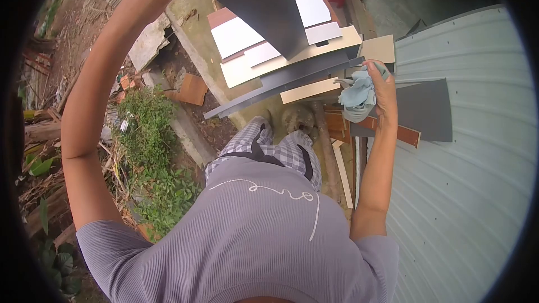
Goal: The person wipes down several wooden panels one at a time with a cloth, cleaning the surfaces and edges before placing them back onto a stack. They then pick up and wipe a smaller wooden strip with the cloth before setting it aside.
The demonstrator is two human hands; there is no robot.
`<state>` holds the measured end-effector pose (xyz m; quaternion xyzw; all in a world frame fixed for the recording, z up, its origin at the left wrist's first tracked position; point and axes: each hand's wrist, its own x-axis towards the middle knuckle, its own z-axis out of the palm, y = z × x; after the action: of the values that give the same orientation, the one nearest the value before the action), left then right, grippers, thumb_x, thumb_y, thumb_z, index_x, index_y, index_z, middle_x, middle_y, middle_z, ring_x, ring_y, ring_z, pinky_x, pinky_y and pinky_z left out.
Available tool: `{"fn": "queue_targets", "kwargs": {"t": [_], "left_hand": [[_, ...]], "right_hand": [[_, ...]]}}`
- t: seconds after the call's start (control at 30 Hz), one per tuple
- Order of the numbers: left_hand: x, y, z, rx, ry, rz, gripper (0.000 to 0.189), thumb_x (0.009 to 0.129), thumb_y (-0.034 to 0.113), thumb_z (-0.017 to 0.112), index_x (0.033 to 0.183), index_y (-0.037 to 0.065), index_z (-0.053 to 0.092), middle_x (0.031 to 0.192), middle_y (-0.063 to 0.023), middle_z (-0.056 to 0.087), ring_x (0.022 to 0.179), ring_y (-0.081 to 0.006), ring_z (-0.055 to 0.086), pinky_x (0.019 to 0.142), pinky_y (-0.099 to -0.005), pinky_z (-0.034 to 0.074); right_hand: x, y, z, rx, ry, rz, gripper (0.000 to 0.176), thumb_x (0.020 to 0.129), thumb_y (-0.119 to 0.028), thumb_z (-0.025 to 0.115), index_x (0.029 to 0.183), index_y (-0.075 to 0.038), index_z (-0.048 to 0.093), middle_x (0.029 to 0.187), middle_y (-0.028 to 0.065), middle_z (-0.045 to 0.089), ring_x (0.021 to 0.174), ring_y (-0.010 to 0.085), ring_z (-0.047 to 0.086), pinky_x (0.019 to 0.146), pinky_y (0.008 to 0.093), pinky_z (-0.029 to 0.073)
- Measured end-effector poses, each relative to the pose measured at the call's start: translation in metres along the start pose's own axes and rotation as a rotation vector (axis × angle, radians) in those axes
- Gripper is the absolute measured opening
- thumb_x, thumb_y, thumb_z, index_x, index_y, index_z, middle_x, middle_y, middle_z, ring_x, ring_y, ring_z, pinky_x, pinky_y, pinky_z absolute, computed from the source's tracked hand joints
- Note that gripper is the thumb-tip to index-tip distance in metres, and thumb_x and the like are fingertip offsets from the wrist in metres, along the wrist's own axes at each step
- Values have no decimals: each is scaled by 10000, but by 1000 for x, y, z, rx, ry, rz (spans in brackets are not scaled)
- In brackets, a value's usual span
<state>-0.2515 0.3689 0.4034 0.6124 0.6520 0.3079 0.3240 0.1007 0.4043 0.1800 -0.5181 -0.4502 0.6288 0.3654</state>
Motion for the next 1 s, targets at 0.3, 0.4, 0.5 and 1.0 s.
{"fn": "queue_targets", "kwargs": {"t": [0.3,0.4,0.5,1.0], "left_hand": [[-2,13,33,81,16,170,356,865,263,516,1059,-31,571,815,-94,626,707,-135,589,587,-240,464],[-4,25,29,141,11,61,345,861,250,511,1054,-31,566,776,-83,611,686,-143,574,583,-255,454],[0,18,45,-2,44,239,349,859,255,510,1061,-26,555,741,-76,591,653,-155,554,577,-291,449],[-39,-33,51,-18,393,-141,558,845,463,498,1132,-12,549,933,-117,621,865,-165,618,706,-296,538]], "right_hand": [[-4,12,20,374,226,-93,342,851,-283,615,1063,-23,551,964,65,600,882,159,589,795,298,481],[-8,-69,97,569,204,-438,295,872,-251,589,1043,-12,555,980,57,596,903,136,574,818,287,458],[-22,-118,157,631,-18,-682,265,850,-165,589,1058,-14,524,1043,82,549,957,178,538,849,314,423],[115,156,190,-139,554,-264,415,843,-192,502,1212,-35,392,1183,229,411,1128,379,376,952,454,297]]}}
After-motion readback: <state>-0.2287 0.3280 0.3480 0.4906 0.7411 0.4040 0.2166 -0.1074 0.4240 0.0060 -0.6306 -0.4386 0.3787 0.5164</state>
